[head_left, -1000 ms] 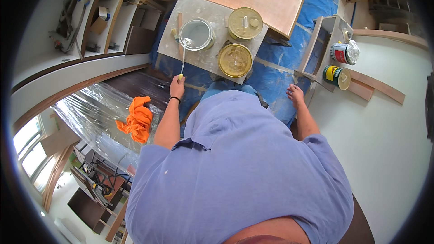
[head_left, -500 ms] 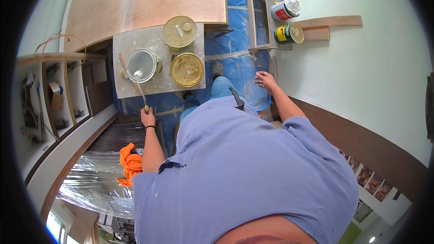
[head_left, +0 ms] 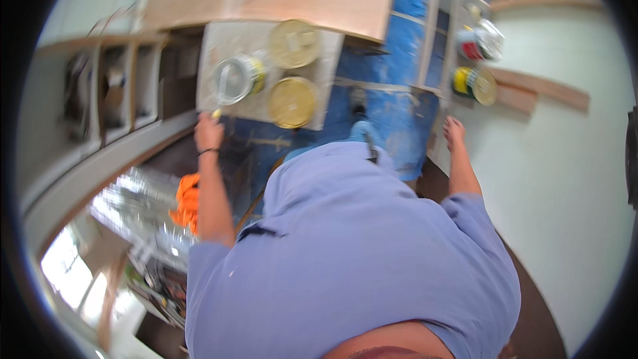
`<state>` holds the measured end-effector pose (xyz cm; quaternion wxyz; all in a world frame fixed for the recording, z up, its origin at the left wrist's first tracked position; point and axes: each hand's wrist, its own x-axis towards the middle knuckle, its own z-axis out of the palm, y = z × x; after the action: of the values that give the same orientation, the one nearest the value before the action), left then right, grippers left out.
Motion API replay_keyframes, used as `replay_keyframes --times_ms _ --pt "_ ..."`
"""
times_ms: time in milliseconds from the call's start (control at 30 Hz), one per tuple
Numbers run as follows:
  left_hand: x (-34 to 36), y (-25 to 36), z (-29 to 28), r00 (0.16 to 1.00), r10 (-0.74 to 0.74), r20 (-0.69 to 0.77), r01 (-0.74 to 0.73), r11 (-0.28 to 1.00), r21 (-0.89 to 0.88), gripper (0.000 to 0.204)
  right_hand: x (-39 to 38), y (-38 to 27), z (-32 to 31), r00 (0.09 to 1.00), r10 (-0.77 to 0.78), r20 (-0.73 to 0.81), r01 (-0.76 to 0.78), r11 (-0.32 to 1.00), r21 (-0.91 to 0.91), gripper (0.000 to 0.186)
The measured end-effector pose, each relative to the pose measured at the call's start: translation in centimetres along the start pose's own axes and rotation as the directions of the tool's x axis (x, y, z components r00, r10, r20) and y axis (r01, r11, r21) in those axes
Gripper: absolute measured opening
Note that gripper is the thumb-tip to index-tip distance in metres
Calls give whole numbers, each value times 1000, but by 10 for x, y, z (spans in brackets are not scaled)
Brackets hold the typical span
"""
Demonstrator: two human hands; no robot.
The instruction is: The person retrieves a bag from a shelf, then assembles a paint roller by inserting a wooden stick into the roller sleeve. They move a large board to a work surface, open paint cans, and stir the paint with the roller. The person pours paint from one can into another and continues mixing.
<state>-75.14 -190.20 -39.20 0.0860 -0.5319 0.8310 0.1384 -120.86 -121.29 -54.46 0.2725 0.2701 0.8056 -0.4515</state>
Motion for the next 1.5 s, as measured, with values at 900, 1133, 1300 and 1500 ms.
replay_keyframes --times_ms 900,1133,1300,1500 --pt "-112 57 -51 969 -207 133 112 854 508 62 236 -123 -47 879 -280 -385 15 824 -567 62" --pt "-174 3 -33 932 -341 127 319 933 163 51 245 -117 -81 939 -55 -341 11 991 -130 38" --pt "-148 148 -39 990 97 -104 -90 993 73 28 151 -156 -84 977 -187 -103 178 980 -84 32" --pt "-109 435 -28 657 739 -152 -751 622 -222 34 -23 -243 -58 909 -395 136 393 919 44 25"
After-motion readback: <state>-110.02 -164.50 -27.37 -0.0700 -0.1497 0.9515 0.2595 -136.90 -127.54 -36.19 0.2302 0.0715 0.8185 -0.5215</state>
